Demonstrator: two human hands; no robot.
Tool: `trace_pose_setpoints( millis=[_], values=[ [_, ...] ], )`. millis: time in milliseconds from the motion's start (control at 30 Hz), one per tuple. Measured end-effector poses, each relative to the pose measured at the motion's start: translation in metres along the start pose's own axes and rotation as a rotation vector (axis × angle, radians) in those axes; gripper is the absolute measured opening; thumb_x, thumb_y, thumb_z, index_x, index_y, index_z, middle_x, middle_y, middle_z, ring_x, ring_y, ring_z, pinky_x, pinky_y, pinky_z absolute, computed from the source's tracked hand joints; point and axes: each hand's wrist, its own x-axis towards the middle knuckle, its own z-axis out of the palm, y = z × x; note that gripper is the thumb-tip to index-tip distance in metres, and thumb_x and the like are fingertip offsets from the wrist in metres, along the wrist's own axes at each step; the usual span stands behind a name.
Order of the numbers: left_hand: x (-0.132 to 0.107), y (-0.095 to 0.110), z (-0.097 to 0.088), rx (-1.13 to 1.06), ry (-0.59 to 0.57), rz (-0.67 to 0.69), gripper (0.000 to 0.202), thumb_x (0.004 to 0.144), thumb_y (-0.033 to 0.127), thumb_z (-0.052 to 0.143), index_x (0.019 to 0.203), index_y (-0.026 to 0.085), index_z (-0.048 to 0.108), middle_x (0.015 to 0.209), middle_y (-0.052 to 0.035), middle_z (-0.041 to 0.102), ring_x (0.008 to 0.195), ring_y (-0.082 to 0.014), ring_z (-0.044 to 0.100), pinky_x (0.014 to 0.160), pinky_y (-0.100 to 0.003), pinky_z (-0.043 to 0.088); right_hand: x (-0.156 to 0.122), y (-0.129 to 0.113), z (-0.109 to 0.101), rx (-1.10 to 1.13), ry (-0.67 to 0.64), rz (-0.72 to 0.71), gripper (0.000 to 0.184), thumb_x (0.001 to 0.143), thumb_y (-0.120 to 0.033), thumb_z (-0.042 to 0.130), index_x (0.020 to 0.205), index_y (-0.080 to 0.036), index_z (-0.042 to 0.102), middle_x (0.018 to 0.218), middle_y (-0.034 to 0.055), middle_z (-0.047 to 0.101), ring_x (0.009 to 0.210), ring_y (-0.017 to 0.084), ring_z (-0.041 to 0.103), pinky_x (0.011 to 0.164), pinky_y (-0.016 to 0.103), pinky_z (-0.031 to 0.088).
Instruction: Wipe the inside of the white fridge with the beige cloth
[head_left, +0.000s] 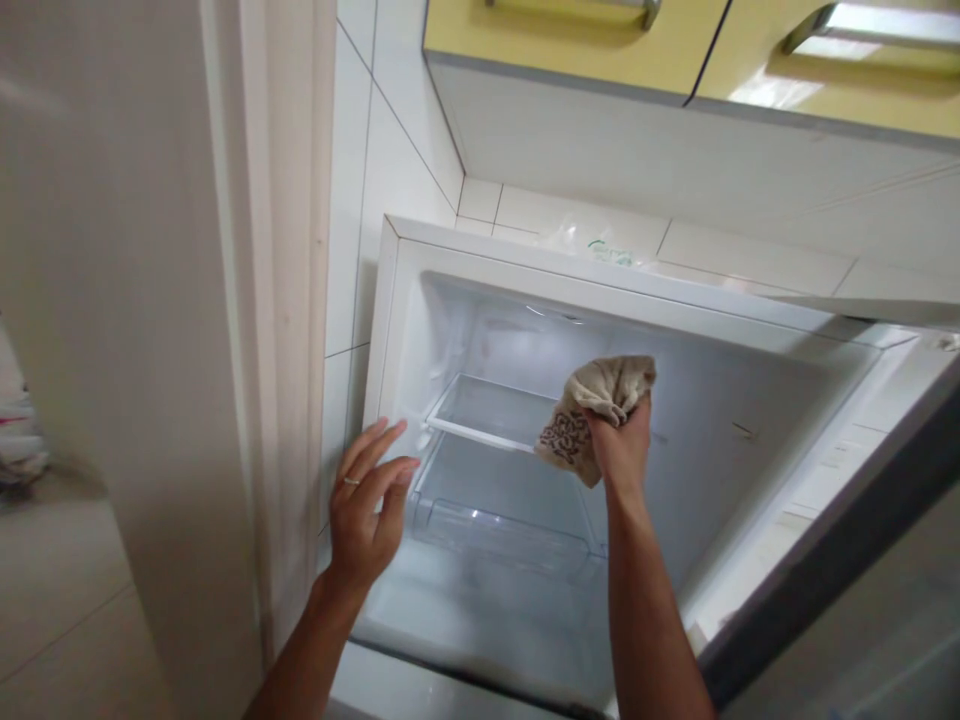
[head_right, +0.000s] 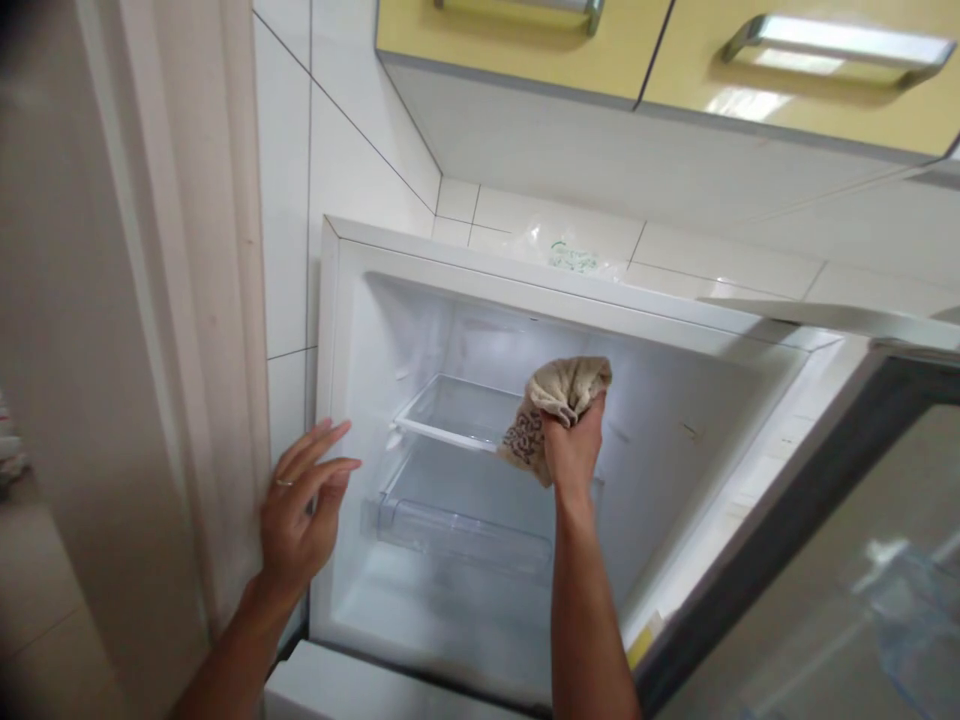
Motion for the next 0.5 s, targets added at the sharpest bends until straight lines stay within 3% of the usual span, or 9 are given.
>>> trace_pose_setpoints(
  millis=[100, 200, 300, 500],
  values=[
    [0.005, -0.024, -0.002, 0.089, -0.008, -0.035, 0.03, 0.102, 0.017, 0.047, 0.124, 0.02, 0.068, 0.163, -0.0125, 0.043, 0.152, -0.0274, 0.038, 0.124, -0.049, 0.035, 0.018, 0.004, 0.001, -0.473, -0.06, 0.129, 0.106, 0.079, -0.053, 0.071, 0.161, -0.015, 0.017, 0.129, 0.0225, 0.067, 0.118, 0.038, 0.066, 0.099, 0.056, 0.051],
    [0.007, -0.042, 0.006, 0.126, -0.044, -0.068, 0.053, 0.105, 0.027, 0.044, 0.157, 0.019, 0.041, 0.17, -0.0172, 0.027, 0.157, -0.029, 0.027, 0.126, -0.052, 0.03, 0.035, 0.022, 0.019, -0.695, -0.181, 0.169, 0.083, 0.087, -0.052, 0.062, 0.153, -0.013, 0.031, 0.13, 0.0242, 0.066, 0.117, 0.039, 0.067, 0.096, 0.054, 0.053],
    [0.008, -0.055, 0.02, 0.21, -0.038, -0.152, 0.077, 0.099, 0.034, 0.057, 0.164, 0.015, 0.021, 0.165, -0.0244, 0.033, 0.155, -0.032, 0.032, 0.122, -0.051, 0.037, 0.054, 0.047, 0.048, -0.868, -0.383, 0.176, 0.061, 0.091, -0.044, 0.055, 0.144, -0.015, 0.042, 0.133, 0.0222, 0.063, 0.121, 0.037, 0.066, 0.096, 0.049, 0.053],
    [0.007, -0.072, 0.044, 0.335, 0.051, -0.19, 0.086, 0.092, 0.03, 0.065, 0.164, 0.011, 0.021, 0.153, -0.0262, 0.05, 0.139, -0.0337, 0.055, 0.108, -0.043, 0.054, 0.095, 0.076, 0.097, -0.972, -0.5, 0.163, 0.048, 0.091, -0.035, 0.052, 0.133, -0.014, 0.055, 0.125, 0.0227, 0.067, 0.116, 0.036, 0.067, 0.088, 0.044, 0.054]
  ],
)
